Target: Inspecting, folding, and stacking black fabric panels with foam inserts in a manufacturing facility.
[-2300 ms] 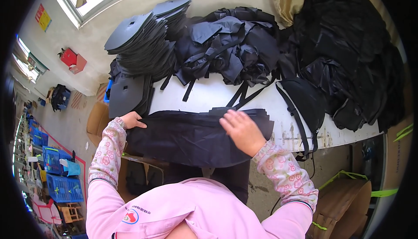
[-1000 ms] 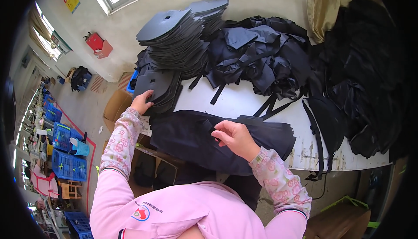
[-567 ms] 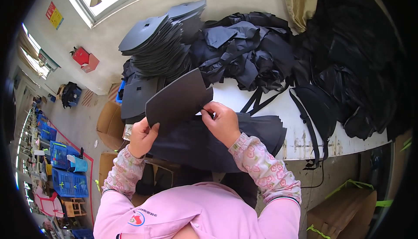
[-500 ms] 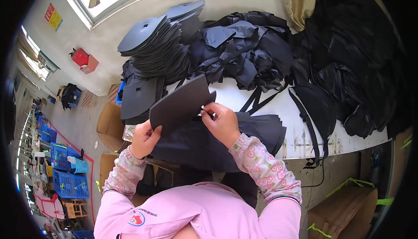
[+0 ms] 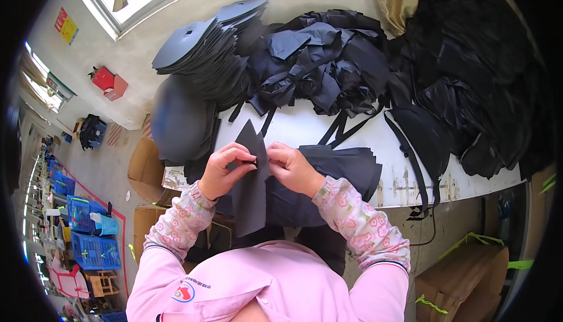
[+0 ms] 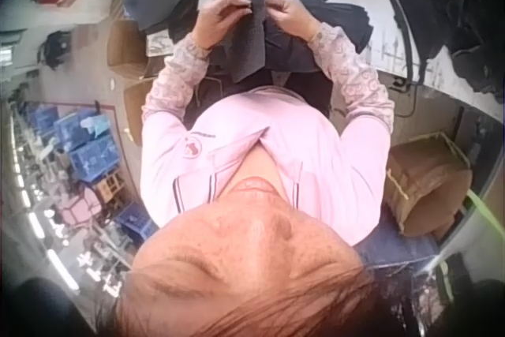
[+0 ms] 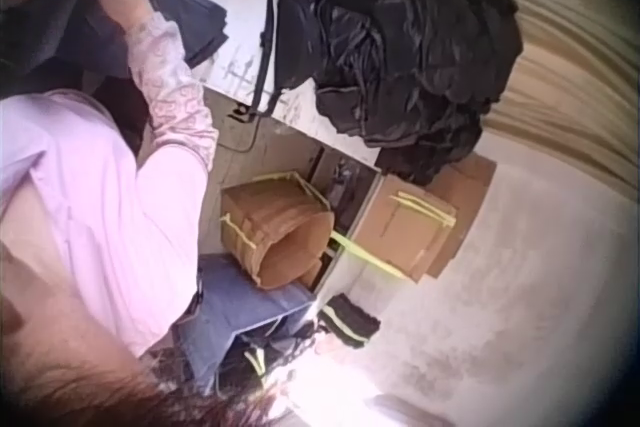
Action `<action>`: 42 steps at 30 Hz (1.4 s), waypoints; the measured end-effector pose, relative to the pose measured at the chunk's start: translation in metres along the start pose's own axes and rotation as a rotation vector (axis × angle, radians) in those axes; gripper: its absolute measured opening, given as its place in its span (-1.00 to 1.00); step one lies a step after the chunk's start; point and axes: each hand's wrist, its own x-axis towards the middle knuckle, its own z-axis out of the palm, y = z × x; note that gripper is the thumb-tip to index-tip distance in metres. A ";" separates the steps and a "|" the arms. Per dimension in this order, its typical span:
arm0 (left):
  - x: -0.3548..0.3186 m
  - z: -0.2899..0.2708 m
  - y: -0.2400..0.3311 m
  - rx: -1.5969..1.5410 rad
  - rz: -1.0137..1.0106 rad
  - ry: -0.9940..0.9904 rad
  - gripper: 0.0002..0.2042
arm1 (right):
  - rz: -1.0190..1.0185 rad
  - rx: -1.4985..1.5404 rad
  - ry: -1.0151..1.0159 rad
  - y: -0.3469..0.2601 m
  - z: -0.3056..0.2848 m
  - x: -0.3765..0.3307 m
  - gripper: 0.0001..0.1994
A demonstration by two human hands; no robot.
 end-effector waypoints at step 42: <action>0.103 0.059 -0.052 -0.122 -0.260 -0.942 -0.38 | 0.219 -0.905 -0.154 -0.042 -0.075 -0.040 -0.35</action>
